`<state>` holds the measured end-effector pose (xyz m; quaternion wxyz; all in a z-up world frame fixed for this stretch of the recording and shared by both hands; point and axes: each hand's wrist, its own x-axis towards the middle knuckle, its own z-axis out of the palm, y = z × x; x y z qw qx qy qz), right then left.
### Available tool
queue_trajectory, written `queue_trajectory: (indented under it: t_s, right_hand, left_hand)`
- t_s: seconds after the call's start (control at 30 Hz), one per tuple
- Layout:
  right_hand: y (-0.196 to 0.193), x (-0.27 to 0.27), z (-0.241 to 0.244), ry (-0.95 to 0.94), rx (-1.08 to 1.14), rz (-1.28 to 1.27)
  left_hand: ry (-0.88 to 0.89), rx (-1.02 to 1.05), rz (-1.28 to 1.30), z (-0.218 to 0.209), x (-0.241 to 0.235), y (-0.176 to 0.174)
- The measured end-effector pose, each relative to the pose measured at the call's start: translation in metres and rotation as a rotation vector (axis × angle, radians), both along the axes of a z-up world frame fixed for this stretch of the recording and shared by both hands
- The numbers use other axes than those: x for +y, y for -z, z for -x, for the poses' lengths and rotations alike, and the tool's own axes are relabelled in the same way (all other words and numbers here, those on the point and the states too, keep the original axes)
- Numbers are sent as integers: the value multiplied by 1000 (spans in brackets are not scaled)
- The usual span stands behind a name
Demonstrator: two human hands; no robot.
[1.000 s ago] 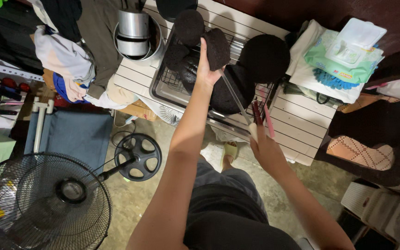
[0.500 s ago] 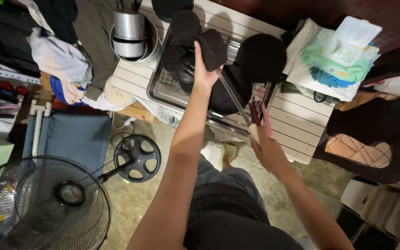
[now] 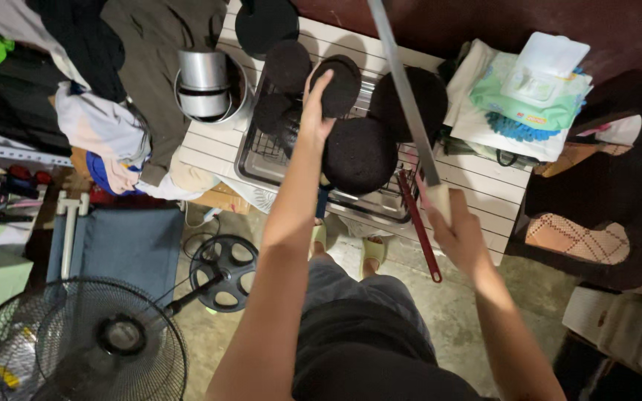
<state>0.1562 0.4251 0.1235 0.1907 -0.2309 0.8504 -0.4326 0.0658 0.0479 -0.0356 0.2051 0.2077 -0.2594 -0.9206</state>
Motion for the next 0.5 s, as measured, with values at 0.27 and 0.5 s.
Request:
queue_trajectory:
  t_s: [0.27, 0.5]
  right_hand:
    - [19, 7, -15, 161, -175, -112]
    - [19, 9, -20, 129, -54, 52]
  left_hand:
    - [87, -370, 1348, 52, -27, 41]
    - [266, -335, 1299, 79, -40, 76]
